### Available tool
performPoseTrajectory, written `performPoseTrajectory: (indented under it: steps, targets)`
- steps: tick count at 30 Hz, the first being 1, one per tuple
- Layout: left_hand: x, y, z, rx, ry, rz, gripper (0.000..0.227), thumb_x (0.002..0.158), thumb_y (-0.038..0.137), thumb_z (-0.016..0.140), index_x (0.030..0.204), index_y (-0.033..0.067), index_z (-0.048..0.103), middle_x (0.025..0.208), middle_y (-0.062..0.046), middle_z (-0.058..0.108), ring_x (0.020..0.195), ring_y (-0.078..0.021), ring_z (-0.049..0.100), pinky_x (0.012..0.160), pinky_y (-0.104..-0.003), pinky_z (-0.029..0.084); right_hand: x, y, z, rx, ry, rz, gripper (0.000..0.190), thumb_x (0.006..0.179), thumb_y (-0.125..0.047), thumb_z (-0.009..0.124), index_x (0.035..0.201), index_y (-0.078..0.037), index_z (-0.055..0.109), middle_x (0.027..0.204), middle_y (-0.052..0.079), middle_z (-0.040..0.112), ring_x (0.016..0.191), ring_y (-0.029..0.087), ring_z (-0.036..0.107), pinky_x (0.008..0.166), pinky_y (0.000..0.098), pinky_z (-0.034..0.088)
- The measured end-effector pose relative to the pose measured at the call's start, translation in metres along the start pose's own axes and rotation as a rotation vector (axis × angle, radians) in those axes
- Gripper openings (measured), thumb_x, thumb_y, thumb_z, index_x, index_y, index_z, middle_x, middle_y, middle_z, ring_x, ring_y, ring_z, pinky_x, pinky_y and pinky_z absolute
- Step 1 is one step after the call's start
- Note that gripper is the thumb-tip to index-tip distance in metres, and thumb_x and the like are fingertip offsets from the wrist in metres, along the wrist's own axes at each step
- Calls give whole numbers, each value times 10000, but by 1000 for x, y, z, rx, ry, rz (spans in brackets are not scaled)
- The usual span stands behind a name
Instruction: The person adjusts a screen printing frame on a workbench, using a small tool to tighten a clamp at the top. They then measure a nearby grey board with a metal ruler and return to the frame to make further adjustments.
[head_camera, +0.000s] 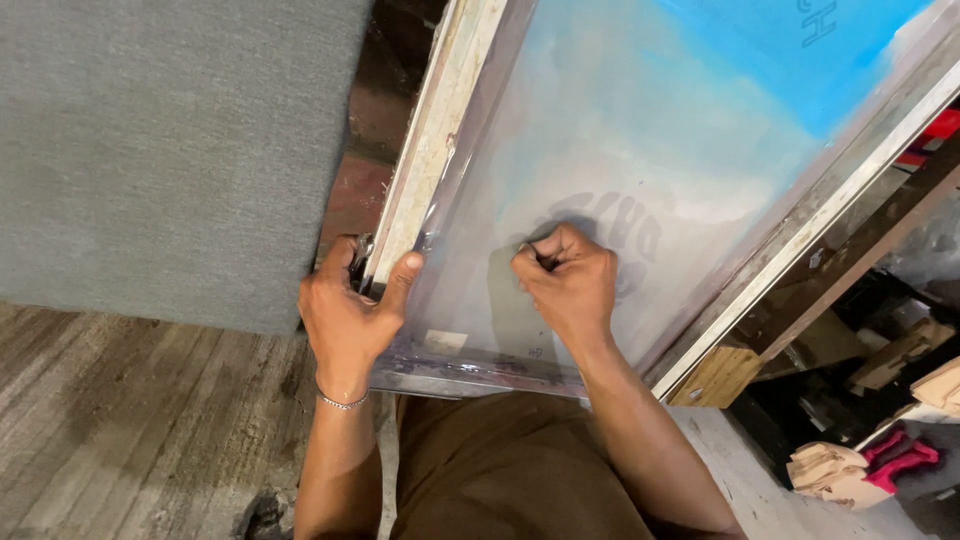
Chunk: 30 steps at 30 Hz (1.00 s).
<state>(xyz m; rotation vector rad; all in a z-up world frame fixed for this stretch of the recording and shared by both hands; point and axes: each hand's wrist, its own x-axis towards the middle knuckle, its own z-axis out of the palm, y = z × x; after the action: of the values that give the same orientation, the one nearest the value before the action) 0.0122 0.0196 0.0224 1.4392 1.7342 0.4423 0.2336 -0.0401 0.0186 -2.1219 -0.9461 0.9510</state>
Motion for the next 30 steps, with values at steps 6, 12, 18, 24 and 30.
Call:
performPoseTrajectory:
  steps: [6, 12, 18, 24, 30]
  targets:
    - [0, -4, 2, -19, 10, -1, 501, 809, 511, 876, 803, 75, 629, 524, -202, 539, 599, -470, 655, 571, -442, 501, -1, 11, 5, -55, 34, -10, 158, 758, 7, 710, 637, -37, 620, 427, 118, 594, 328, 159, 542, 361, 262, 409]
    - [-1, -5, 4, 9, 19, -5, 528, 805, 537, 872, 836, 69, 632, 519, -214, 536, 630, -484, 663, 598, -472, 510, 1, 8, 2, -54, 34, 5, 166, 771, -17, 723, 653, -35, 608, 444, 123, 607, 354, 164, 554, 385, 275, 428]
    - [-8, 11, -3, 27, 14, -3, 547, 838, 545, 840, 864, 39, 633, 562, -262, 572, 692, -524, 674, 650, -540, 522, -16, 8, -16, 139, 48, 88, 110, 839, -8, 702, 757, -28, 631, 495, 149, 618, 324, 154, 531, 343, 259, 418]
    - [-6, -7, 4, 52, -19, -37, 597, 829, 591, 814, 981, 26, 694, 744, -281, 685, 845, -530, 691, 753, -595, 534, -89, 92, -117, -192, 603, -269, 130, 904, 2, 758, 1011, -53, 710, 866, 141, 603, 814, 243, 566, 785, 384, 455]
    - [1, -15, 7, 58, -64, -64, 757, 818, 707, 766, 1183, 48, 696, 1005, -271, 740, 1036, -475, 701, 892, -570, 550, -136, 162, -133, -205, 690, 182, 451, 1156, -331, 491, 1182, 87, 660, 1092, 388, 616, 1117, 566, 551, 1001, 595, 401]
